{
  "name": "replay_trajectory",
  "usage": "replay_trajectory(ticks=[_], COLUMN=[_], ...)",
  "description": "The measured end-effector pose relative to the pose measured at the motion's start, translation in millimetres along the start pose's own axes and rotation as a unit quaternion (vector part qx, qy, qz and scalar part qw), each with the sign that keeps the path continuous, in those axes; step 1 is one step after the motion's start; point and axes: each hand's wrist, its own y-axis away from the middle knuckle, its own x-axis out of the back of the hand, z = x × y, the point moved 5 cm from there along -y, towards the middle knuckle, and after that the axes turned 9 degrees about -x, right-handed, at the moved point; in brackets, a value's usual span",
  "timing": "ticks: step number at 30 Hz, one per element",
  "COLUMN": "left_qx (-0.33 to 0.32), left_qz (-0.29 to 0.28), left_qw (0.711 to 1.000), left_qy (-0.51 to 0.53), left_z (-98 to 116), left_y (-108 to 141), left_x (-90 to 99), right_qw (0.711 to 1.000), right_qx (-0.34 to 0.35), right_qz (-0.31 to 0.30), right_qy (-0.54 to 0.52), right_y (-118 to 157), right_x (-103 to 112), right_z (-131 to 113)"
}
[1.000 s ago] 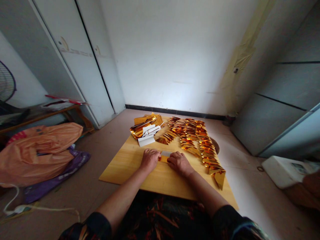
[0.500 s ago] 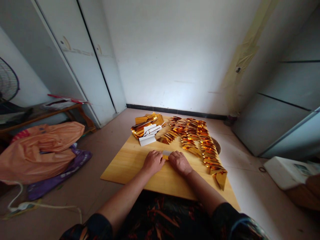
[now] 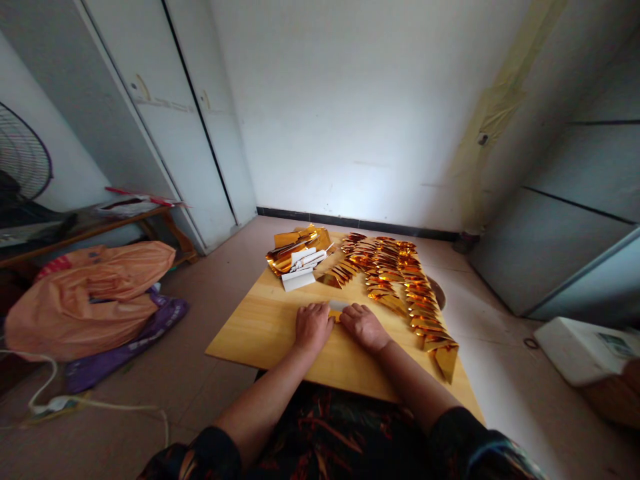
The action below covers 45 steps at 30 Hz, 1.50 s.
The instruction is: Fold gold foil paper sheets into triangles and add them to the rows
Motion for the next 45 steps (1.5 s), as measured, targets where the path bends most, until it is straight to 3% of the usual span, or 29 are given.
replay_trajectory(ticks=[12, 20, 31, 45], left_qx=[-0.070, -0.064, -0.048, -0.058], left_qz=[-0.007, -0.025, -0.022, -0.018], left_qw=[0.996, 0.996, 0.998, 0.997], left_qy=[-0.046, -0.049, -0.036, -0.038], left_z=[7.7, 7.0, 4.6, 5.7], left_y=[9.7, 9.4, 8.9, 10.4], left_x=[0.9, -1.5, -4.4, -4.1], right_qw=[0.998, 0.994, 0.995, 0.992], right_qx=[-0.040, -0.049, -0.063, -0.078], right_qz=[0.051, 0.084, 0.077, 0.088], right_qy=[-0.004, -0.046, 0.002, -0.044], right_y=[-5.0, -3.4, -11.1, 1.4], right_x=[-11.9, -7.6, -3.0, -10.6], right_z=[10.5, 9.3, -8.0, 16.4])
